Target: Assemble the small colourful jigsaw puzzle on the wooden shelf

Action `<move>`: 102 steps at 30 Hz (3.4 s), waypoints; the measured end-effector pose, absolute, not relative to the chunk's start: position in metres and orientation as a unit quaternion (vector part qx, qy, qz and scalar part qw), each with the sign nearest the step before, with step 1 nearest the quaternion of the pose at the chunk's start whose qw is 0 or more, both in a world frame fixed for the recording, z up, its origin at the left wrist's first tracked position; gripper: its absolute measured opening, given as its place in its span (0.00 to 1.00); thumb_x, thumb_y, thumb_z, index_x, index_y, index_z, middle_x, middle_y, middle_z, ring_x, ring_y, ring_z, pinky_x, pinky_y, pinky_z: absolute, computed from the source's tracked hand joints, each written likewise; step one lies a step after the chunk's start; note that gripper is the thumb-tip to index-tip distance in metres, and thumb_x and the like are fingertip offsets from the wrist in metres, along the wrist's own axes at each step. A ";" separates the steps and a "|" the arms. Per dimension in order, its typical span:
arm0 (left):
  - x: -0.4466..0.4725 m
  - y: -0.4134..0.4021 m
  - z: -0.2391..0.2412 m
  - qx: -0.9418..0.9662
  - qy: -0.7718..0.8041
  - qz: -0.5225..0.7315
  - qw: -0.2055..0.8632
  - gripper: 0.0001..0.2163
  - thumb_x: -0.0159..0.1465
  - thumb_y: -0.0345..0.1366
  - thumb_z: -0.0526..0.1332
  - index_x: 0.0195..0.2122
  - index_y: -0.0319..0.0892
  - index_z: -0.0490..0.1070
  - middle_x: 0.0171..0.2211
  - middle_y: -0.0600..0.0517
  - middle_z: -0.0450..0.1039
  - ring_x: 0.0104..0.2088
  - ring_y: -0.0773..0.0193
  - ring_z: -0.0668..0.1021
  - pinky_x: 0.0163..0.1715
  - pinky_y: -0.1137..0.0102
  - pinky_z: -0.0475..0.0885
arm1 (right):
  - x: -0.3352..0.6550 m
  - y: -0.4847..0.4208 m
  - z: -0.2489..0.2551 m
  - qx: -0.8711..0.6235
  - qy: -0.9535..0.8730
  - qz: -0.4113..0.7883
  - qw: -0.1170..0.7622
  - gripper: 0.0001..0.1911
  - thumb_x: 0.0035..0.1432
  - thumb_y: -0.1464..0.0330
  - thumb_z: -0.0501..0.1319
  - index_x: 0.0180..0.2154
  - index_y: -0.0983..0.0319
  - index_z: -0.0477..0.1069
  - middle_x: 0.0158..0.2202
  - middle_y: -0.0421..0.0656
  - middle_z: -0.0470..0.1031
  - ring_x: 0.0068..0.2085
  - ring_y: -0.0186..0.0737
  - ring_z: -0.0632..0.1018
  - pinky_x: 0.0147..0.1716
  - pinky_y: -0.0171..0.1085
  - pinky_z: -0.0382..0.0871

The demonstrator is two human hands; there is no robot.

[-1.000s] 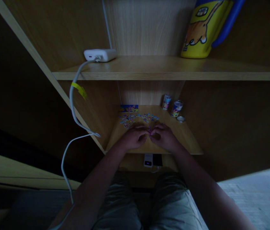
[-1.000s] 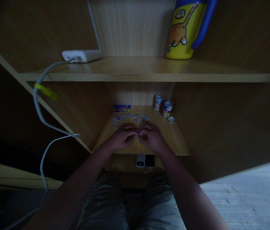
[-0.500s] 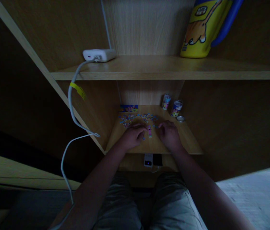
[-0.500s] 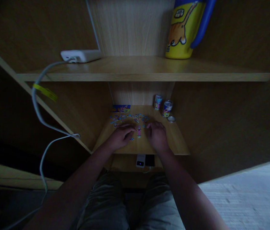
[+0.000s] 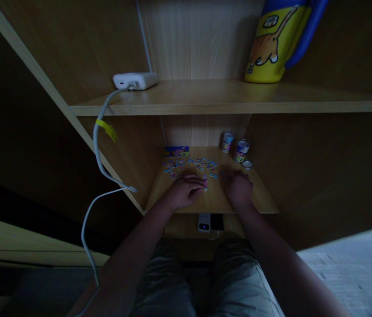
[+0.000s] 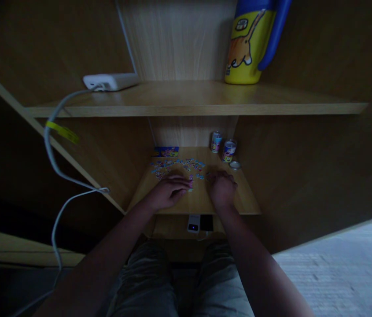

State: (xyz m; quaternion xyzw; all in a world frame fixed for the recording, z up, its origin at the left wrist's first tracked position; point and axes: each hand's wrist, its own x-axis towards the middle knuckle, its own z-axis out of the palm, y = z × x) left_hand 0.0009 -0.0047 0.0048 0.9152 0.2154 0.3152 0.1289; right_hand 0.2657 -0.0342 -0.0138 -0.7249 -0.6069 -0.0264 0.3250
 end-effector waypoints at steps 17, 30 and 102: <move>-0.002 0.000 0.001 0.907 0.253 0.322 0.098 0.23 0.70 0.20 0.61 0.57 0.52 0.85 0.56 0.50 0.86 0.57 0.55 0.84 0.65 0.49 0.78 | 0.256 -0.037 -0.009 -0.728 -0.620 -0.050 0.289 0.19 0.76 0.57 0.61 0.45 0.63 0.84 0.48 0.64 0.83 0.49 0.61 0.82 0.50 0.55 0.75; -0.003 0.002 0.000 0.913 0.239 0.316 0.096 0.25 0.69 0.20 0.61 0.59 0.53 0.84 0.57 0.52 0.86 0.57 0.55 0.85 0.63 0.51 0.78 | 0.268 -0.022 -0.021 -0.545 -0.727 0.167 0.383 0.06 0.71 0.68 0.65 0.45 0.56 0.83 0.44 0.44 0.88 0.45 0.45 0.87 0.52 0.43 0.79; -0.002 0.000 0.001 0.908 0.255 0.319 0.088 0.20 0.70 0.21 0.61 0.54 0.48 0.84 0.52 0.50 0.87 0.54 0.55 0.85 0.60 0.52 0.80 | 0.269 -0.021 -0.021 -0.537 -0.719 0.152 0.414 0.12 0.75 0.63 0.60 0.43 0.56 0.83 0.44 0.47 0.89 0.45 0.48 0.86 0.50 0.45 0.78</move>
